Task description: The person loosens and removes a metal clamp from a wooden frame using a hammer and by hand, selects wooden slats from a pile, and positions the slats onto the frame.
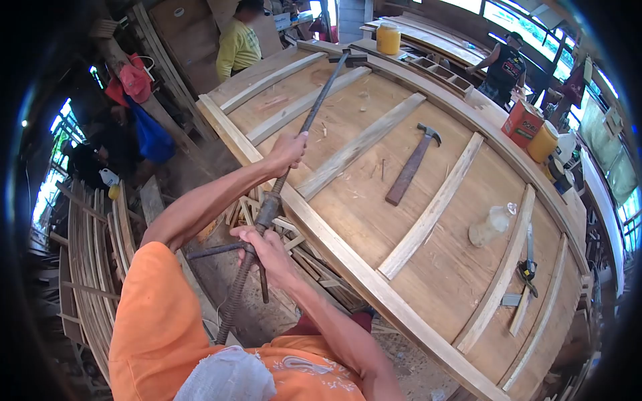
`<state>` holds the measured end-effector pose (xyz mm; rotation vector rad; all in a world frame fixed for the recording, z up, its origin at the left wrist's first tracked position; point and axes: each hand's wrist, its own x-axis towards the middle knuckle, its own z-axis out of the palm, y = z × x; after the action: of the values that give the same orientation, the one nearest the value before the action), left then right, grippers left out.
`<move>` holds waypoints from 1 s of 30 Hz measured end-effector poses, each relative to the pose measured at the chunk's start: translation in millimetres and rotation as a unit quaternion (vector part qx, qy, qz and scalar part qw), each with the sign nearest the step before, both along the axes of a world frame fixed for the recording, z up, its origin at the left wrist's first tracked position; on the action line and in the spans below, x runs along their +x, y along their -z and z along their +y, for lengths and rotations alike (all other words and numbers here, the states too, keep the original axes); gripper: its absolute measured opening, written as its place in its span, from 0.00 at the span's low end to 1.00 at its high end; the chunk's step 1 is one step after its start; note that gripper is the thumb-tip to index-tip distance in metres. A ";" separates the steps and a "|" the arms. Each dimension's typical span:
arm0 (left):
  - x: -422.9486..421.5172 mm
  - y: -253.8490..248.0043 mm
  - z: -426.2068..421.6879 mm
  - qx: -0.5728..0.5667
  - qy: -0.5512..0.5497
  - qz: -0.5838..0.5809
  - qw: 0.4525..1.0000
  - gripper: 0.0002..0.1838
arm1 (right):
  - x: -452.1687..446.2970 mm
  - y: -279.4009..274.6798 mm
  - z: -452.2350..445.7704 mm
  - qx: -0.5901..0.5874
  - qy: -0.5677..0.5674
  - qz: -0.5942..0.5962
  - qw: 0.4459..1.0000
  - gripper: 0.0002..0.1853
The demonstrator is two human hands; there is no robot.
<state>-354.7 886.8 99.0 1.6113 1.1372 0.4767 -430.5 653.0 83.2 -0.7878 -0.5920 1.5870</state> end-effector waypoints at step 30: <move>86.6 61.4 -5.0 0.165 0.032 0.177 0.970 0.21 | 853.1 0.7 -232.4 -0.162 0.196 -0.855 0.453 0.26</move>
<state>-268.1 881.9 37.6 2.0782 1.3139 0.3551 422.6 420.6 82.5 -2.5672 -1.2955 -0.1627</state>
